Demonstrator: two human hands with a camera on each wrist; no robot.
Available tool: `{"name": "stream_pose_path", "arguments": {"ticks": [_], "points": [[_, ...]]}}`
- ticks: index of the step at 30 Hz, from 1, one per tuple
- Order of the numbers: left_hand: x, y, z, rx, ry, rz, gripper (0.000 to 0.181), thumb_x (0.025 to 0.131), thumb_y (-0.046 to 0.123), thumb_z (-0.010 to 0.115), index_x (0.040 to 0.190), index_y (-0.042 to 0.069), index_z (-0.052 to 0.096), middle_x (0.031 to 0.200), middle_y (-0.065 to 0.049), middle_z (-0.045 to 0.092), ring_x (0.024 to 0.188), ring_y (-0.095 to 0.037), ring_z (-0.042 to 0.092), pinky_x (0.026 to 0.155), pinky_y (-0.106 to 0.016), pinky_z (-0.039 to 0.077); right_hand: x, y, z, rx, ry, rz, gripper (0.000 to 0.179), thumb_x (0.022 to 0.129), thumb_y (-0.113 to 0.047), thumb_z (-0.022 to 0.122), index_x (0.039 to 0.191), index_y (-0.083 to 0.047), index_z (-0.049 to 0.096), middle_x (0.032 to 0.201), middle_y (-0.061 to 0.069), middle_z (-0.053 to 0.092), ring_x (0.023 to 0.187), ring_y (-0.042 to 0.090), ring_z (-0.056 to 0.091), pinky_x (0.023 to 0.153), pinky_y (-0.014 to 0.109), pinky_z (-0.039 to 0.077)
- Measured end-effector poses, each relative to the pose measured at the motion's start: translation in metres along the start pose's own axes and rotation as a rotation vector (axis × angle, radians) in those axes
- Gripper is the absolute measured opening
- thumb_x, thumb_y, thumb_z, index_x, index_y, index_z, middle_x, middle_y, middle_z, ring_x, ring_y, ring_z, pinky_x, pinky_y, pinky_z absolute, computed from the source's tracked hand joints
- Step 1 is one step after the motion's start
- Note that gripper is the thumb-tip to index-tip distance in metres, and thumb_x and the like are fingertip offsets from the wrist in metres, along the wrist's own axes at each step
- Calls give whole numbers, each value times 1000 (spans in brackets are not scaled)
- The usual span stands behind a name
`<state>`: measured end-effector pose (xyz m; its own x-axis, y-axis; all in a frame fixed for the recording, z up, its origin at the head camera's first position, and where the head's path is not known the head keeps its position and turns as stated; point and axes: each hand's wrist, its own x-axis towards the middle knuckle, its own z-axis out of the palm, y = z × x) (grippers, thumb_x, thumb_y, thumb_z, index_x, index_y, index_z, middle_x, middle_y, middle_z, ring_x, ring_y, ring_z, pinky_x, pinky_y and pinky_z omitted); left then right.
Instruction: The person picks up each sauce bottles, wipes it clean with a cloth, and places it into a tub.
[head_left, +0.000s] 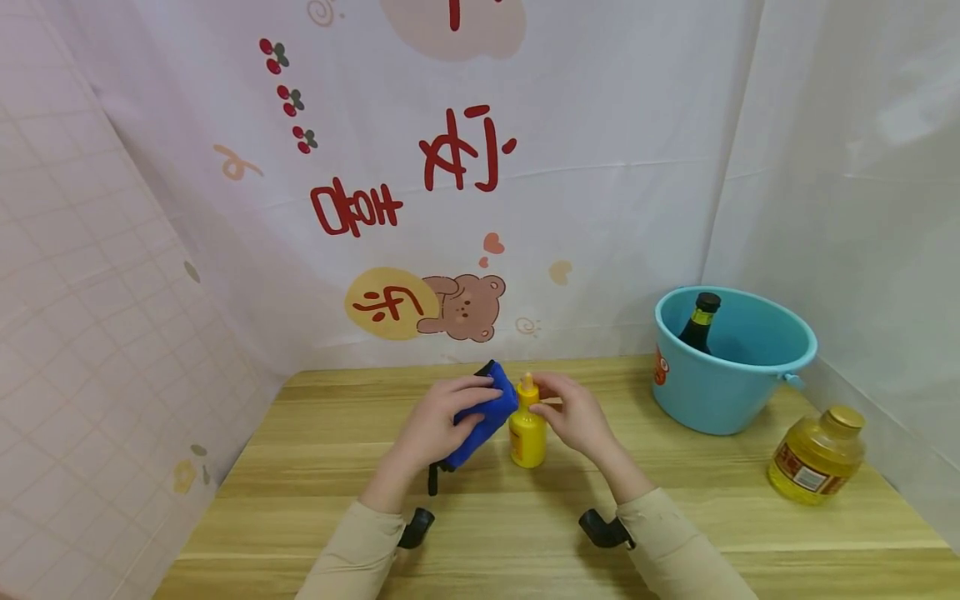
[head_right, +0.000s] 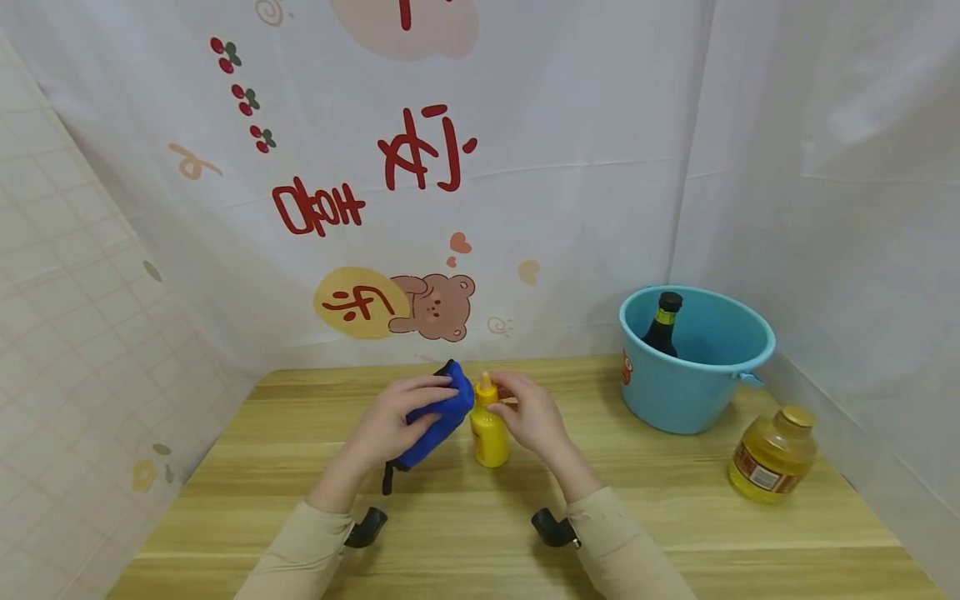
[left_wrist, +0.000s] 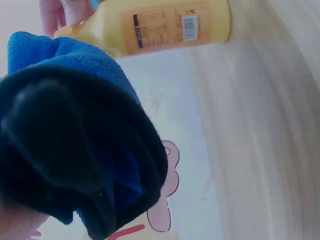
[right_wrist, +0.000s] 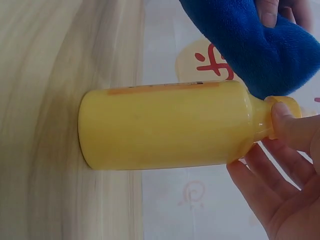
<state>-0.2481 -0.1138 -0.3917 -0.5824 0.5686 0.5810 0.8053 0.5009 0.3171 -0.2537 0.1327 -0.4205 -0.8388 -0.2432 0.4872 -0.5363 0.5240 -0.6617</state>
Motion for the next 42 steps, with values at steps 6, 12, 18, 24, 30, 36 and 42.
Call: {"name": "stream_pose_path", "arguments": {"ticks": [6, 12, 18, 24, 30, 36, 42], "points": [[1, -4, 12, 6, -12, 63, 37, 84, 1, 77, 119, 16, 74, 131, -6, 63, 119, -29, 58, 97, -45, 49, 1, 2, 1, 9, -10, -7, 43, 86, 4, 73, 127, -1, 64, 121, 15, 64, 99, 29, 67, 77, 36, 58], [-2, -8, 22, 19, -40, 94, 38, 85, 1, 76, 119, 17, 73, 131, -7, 63, 118, -31, 58, 96, -46, 50, 1, 4, 1, 20, -10, -25, 43, 86, 5, 71, 128, 0, 63, 121, 16, 64, 98, 31, 67, 77, 36, 58], [-3, -7, 24, 45, -82, 85, 37, 86, 3, 76, 120, 18, 73, 131, -6, 62, 118, -31, 58, 96, -45, 49, 0, 4, -1, 21, -19, -32, 42, 88, 2, 70, 130, -1, 62, 123, 15, 63, 99, 30, 67, 78, 35, 58], [-3, -3, 21, 77, -125, 60, 37, 87, 5, 76, 120, 19, 73, 132, -5, 62, 119, -30, 57, 97, -45, 48, -1, 2, -1, 17, -20, -43, 43, 88, 2, 71, 130, -2, 62, 123, 15, 63, 99, 30, 67, 78, 34, 58], [-5, -2, 20, 91, -152, 36, 36, 86, 4, 76, 119, 20, 73, 131, -5, 63, 119, -30, 57, 98, -46, 48, -1, 2, -1, 11, -20, -60, 42, 89, -3, 72, 130, -2, 62, 121, 15, 64, 98, 29, 68, 78, 35, 58], [-9, -3, 20, 95, -153, 40, 37, 86, 3, 76, 118, 19, 73, 131, -6, 63, 119, -30, 57, 98, -46, 48, 1, -1, 1, 2, 16, -21, 40, 87, -11, 76, 126, -4, 66, 114, 12, 67, 94, 26, 68, 75, 32, 58], [-13, -5, 20, 97, -167, 33, 35, 86, 3, 76, 118, 18, 73, 130, -6, 63, 118, -29, 58, 97, -46, 48, 3, -5, 5, -42, 59, 0, 37, 86, -16, 79, 120, -6, 68, 107, 8, 69, 90, 24, 70, 73, 32, 59]]}}
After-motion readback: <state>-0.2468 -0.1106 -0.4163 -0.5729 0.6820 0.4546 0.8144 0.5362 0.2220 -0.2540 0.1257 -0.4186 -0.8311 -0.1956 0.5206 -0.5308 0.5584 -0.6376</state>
